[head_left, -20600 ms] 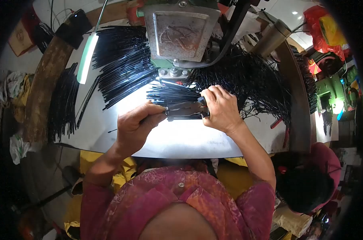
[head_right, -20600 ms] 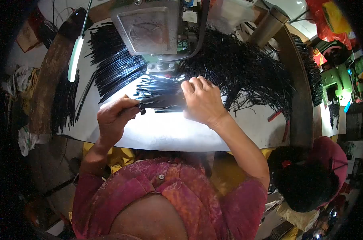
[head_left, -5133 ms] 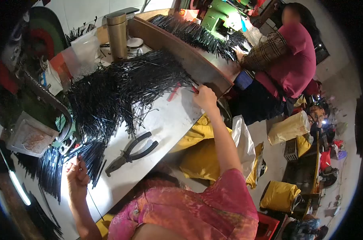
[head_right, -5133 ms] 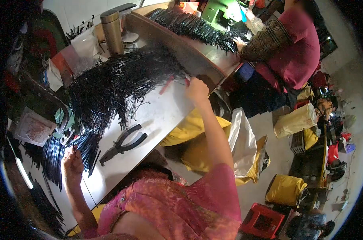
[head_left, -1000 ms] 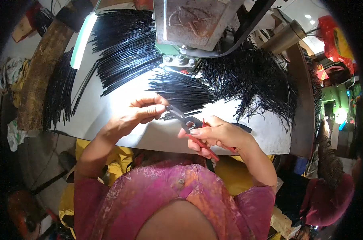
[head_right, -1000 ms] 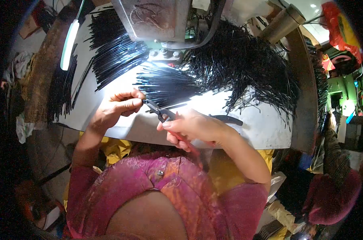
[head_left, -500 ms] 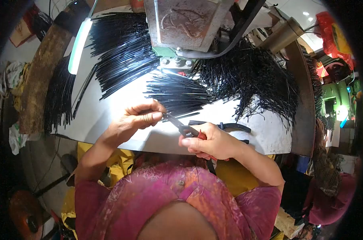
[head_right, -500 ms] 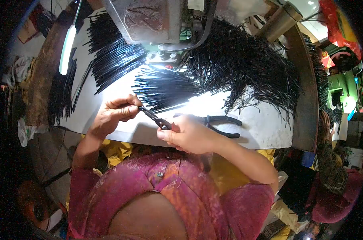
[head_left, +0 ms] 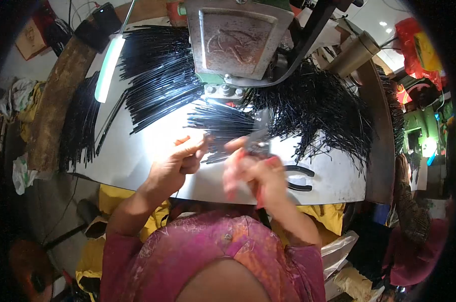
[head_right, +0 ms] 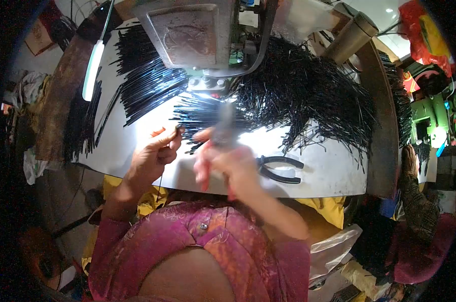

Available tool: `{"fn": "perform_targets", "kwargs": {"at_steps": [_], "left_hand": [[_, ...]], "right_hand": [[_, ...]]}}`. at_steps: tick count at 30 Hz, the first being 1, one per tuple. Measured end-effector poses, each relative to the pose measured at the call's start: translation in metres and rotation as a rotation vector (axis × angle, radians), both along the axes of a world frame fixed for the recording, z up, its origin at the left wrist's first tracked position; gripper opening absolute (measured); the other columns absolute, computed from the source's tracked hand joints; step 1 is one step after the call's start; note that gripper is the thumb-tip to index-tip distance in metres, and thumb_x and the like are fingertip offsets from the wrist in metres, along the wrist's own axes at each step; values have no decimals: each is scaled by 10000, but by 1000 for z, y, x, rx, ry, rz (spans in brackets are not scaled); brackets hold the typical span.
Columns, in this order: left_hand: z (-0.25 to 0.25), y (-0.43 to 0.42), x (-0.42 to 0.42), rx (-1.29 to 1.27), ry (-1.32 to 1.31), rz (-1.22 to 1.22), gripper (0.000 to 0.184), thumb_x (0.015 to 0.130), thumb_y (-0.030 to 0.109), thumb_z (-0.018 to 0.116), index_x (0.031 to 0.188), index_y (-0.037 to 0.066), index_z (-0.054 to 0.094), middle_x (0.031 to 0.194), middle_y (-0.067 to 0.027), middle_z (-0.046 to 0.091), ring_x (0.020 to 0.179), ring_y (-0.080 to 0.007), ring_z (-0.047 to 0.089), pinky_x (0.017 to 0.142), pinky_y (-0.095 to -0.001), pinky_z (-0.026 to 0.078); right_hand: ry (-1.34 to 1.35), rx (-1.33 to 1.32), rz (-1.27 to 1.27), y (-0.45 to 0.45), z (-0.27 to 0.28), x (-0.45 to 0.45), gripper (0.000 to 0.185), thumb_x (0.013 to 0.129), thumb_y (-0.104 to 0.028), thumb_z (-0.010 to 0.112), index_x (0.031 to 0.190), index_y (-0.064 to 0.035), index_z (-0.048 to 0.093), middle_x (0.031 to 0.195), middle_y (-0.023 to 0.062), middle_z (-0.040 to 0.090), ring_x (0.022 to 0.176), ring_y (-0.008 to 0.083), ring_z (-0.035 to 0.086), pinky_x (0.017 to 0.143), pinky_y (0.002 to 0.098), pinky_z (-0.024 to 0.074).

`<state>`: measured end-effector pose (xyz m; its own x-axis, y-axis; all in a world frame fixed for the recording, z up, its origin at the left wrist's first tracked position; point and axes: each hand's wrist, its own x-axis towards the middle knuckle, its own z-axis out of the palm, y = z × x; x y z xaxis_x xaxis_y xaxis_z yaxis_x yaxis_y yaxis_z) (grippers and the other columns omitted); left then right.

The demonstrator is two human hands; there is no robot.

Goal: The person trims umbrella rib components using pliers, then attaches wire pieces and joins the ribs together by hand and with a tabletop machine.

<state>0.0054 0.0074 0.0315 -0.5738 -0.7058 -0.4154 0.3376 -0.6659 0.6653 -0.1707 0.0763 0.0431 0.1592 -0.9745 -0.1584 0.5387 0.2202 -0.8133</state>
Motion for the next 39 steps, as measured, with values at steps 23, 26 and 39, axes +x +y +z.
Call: {"fn": "perform_targets", "kwargs": {"at_steps": [23, 26, 39], "left_hand": [[-12, -17, 8, 79, 135, -83, 243, 819, 157, 543, 1037, 60, 495, 664, 14, 473, 430, -14, 304, 398, -147, 235], [-11, -16, 6, 121, 110, -73, 256, 819, 174, 545, 1044, 57, 508, 678, 2, 499, 432, -13, 309, 395, -154, 235], [-7, -13, 2, 71, 156, -101, 262, 840, 163, 503, 1064, 28, 491, 647, -12, 471, 419, -24, 298, 374, -156, 212]], "right_hand": [[265, 164, 340, -10, 2, -10, 396, 797, -180, 506, 1120, 42, 449, 783, 145, 593, 689, 228, 608, 661, 320, 489], [255, 180, 359, -10, 4, -9, 393, 802, -192, 510, 1112, 43, 452, 787, 146, 594, 691, 231, 610, 658, 320, 492], [212, 220, 407, -15, 1, -10, 360, 792, -201, 532, 956, 115, 481, 758, 199, 595, 645, 286, 621, 615, 341, 518]]}}
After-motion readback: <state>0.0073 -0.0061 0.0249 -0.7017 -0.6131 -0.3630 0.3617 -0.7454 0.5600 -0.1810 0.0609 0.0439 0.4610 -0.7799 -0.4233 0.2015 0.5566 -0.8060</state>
